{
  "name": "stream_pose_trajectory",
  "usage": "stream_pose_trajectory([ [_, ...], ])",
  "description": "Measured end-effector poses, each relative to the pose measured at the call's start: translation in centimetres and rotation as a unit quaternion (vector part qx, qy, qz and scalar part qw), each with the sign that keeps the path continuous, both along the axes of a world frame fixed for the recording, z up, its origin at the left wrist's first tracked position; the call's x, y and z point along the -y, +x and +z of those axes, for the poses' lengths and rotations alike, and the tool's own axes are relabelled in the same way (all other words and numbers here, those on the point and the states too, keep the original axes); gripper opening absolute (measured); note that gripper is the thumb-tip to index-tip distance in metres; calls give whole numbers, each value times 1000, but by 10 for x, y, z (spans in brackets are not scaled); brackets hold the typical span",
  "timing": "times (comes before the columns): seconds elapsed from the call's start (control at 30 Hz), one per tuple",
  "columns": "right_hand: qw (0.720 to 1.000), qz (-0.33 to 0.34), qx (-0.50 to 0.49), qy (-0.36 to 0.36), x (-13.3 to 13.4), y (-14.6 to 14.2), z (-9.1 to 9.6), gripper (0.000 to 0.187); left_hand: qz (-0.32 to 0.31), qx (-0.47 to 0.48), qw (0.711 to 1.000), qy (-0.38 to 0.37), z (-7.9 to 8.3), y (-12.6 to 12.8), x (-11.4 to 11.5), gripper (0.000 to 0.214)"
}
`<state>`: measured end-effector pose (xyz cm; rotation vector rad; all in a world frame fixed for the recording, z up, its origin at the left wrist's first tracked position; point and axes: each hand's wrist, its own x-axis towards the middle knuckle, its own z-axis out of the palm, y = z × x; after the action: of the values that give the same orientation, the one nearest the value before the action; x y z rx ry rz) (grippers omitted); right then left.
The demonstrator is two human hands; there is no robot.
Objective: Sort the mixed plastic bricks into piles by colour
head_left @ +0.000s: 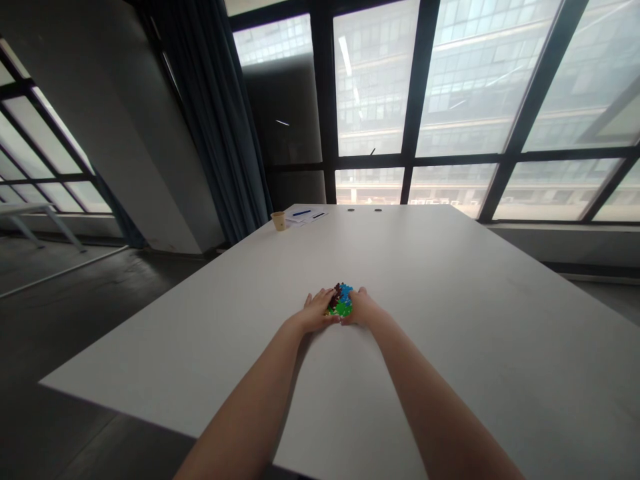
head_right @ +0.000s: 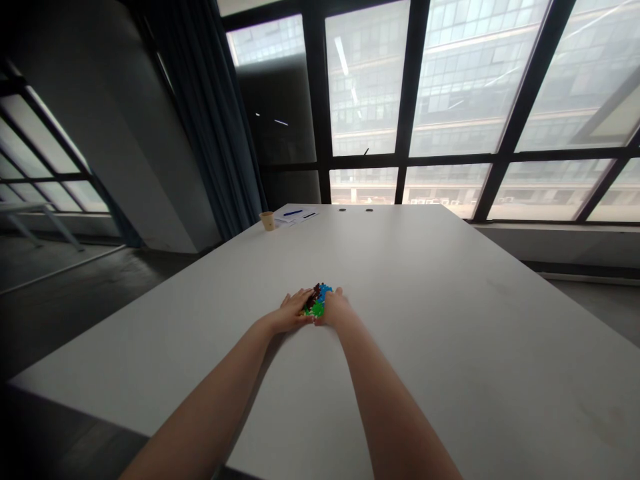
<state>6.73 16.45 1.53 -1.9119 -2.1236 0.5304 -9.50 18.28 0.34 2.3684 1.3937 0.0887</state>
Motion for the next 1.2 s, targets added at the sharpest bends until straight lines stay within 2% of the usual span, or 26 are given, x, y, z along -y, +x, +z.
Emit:
stream_pose_trajectory([
  [0.13, 1000, -2, -8, -22, 3, 0, 3, 71, -14, 36, 999, 17, 3, 2, -1, 71],
  [0.27, 1000, 9, -14, -17, 4, 1, 4, 67, -36, 93, 995, 28, 7, 3, 0, 64],
  [0.43, 1000, 17, -24, -8, 4, 2, 4, 61, -33, 137, 990, 28, 8, 2, 0, 52],
  [0.83, 998, 47, -50, 13, 4, 2, 14, 29, -82, 215, 973, 33, 5, 2, -5, 38],
  [1.0, 996, 45, -77, 18, -1, 2, 9, 19, -37, 275, 961, -19, 5, 7, -2, 42],
  [1.13, 992, 52, -109, 25, -6, -1, 3, 16, -10, 378, 922, -84, 6, 13, -1, 44],
  [1.2, 991, 52, -123, 31, -8, -1, 1, 16, 13, 396, 914, -85, 7, 15, -3, 44],
])
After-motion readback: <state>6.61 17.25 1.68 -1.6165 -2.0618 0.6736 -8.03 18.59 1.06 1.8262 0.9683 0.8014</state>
